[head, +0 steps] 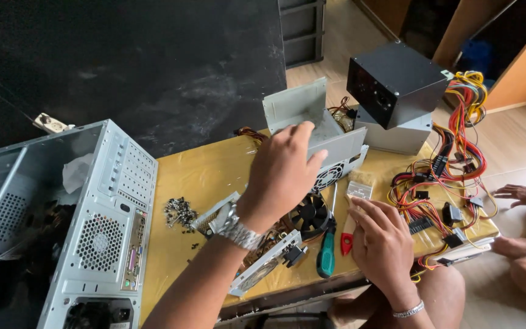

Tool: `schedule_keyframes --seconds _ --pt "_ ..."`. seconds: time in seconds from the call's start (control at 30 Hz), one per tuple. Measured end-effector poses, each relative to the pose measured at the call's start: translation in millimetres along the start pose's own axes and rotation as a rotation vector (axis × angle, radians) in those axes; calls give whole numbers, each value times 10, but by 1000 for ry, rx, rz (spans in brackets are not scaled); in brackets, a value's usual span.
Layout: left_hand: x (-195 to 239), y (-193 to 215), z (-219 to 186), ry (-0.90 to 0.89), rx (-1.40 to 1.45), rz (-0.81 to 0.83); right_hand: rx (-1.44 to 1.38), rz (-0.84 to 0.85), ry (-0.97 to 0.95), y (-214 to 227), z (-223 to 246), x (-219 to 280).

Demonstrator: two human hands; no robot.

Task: The person cleans a computer fan using a red-handled brush and a green-handled brush, removing dust from the blades and casing. They also handle a power supply unit and a screwdriver while working on a table covered with computer components.

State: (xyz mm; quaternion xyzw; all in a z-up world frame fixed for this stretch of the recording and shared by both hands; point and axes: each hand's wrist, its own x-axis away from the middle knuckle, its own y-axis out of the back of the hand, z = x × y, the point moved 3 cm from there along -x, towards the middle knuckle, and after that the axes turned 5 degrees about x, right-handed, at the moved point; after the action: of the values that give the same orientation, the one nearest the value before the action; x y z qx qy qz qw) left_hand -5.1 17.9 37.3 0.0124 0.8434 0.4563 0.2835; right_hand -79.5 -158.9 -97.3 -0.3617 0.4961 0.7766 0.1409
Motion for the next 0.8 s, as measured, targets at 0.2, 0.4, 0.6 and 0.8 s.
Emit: schedule_keyframes --seconds 0.2,0.4,0.6,0.8 --pt "1005 583 165 -51 141 -301 -49 -106 9 -8 -3 82" --pt "2368 234 307 99 65 -396 -108 -244 22 34 66 74" --pt "2620 -395 159 341 -45 -506 -205 -342 102 -68 -18 505" --pt "2389 -548 99 56 19 -683 -77 -146 73 -34 522 680"
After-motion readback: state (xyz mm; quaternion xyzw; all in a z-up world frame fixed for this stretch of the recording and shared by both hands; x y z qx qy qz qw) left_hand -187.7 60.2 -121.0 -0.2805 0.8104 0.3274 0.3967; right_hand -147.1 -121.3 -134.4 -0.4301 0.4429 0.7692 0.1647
